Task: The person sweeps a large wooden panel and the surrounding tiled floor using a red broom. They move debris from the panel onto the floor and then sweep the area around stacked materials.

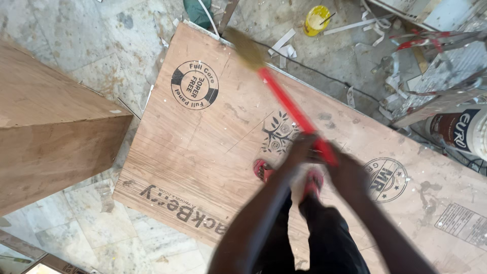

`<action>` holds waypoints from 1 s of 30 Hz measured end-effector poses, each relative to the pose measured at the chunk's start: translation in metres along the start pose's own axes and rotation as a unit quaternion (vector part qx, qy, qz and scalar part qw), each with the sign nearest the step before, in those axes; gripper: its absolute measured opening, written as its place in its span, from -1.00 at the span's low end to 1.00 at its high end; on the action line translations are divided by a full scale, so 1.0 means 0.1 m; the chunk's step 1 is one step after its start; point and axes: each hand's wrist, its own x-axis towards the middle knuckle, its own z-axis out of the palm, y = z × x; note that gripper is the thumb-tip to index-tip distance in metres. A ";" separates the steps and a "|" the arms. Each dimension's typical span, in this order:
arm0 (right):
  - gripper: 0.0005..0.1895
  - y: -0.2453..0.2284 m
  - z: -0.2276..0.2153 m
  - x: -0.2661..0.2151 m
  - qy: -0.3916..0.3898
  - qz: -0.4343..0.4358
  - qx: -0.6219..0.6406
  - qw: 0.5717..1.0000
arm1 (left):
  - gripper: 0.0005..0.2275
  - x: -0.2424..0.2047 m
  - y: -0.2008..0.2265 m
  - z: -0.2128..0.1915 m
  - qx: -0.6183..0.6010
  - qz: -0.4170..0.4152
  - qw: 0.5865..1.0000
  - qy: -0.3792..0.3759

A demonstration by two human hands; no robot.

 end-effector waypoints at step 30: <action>-0.45 -1.67 -1.29 2.16 0.002 -0.208 -0.020 0.978 | -0.58 0.19 2.75 0.44 -0.175 0.234 0.941 0.169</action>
